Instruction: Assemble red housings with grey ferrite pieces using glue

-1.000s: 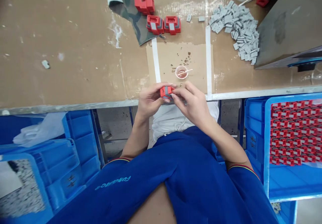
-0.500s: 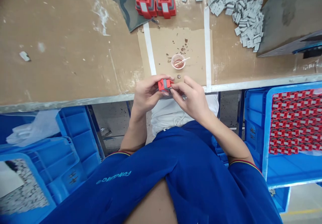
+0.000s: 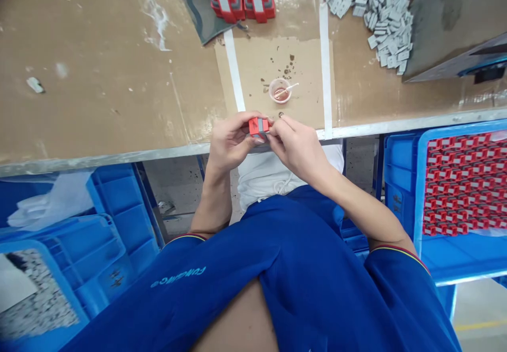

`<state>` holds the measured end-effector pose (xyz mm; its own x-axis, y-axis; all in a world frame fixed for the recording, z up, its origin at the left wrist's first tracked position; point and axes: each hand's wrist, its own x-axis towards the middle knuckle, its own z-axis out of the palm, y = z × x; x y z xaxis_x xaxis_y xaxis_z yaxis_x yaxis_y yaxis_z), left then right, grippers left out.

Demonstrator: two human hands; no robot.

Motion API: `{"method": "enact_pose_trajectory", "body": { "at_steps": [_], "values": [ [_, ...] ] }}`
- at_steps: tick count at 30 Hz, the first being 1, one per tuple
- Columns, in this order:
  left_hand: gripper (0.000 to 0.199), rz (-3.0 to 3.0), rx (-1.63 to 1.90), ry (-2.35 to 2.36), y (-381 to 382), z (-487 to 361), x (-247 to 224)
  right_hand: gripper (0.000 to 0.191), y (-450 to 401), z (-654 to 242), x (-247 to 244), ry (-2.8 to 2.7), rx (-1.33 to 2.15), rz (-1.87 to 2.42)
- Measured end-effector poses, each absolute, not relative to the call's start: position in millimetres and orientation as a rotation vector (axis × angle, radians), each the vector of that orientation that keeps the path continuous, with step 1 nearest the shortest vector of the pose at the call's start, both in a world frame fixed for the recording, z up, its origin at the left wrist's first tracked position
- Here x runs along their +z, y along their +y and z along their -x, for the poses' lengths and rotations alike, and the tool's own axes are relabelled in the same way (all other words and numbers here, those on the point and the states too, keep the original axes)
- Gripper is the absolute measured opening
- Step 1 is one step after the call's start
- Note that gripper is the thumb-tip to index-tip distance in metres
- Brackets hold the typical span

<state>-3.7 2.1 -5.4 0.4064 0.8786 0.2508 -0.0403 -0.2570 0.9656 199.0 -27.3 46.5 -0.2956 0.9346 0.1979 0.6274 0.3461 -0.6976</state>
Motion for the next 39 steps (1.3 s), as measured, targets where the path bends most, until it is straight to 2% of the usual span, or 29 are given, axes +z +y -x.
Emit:
{"method": "enact_pose_trajectory", "body": {
  "at_steps": [8,14,21,23,25,26,27,30,32,34,36,39],
  "values": [
    [0.043,-1.436,1.043,0.616,2.9,1.9,1.6,0.011,-32.7,-205.3,61.8,-2.040,0.708,1.270],
    [0.041,-1.329,1.047,0.598,4.6,2.4,-0.3,0.019,-36.9,-195.1,60.9,-2.103,0.491,1.385],
    [0.041,-1.251,1.056,0.724,0.7,-1.8,-0.9,0.022,-26.3,-184.7,52.9,-2.042,0.541,1.413],
    [0.049,-1.278,0.990,0.659,3.0,0.9,7.1,0.023,-30.7,-187.1,63.1,-2.058,0.511,1.378],
    [0.067,-1.360,0.868,0.583,16.6,8.0,18.0,0.024,-43.7,-199.6,80.7,-2.103,0.471,1.391],
    [0.075,-1.429,0.821,0.576,29.4,12.6,23.8,0.024,-53.2,-211.0,90.7,-2.127,0.440,1.425],
    [0.075,-1.511,0.826,0.621,46.3,17.2,29.3,0.023,-64.2,-226.0,100.6,-2.142,0.397,1.477],
    [0.056,-1.890,0.960,1.022,114.3,21.9,40.9,0.020,-95.6,-292.4,123.9,-2.070,0.190,1.735],
    [0.058,-2.135,0.830,1.287,159.1,13.1,43.5,0.017,-106.6,-351.4,131.3,-1.905,0.022,2.021],
    [0.042,-2.253,0.624,1.460,189.7,-0.3,45.0,0.017,-106.3,-417.1,131.9,-1.663,-0.113,2.386],
    [0.035,-2.309,0.512,1.508,201.0,-9.6,49.2,0.019,-95.5,-480.7,126.7,-1.429,-0.177,2.716],
    [0.035,-2.179,0.659,1.644,186.0,-6.2,62.3,0.018,-65.4,-553.3,112.8,-1.199,-0.170,2.934]
  ]
}}
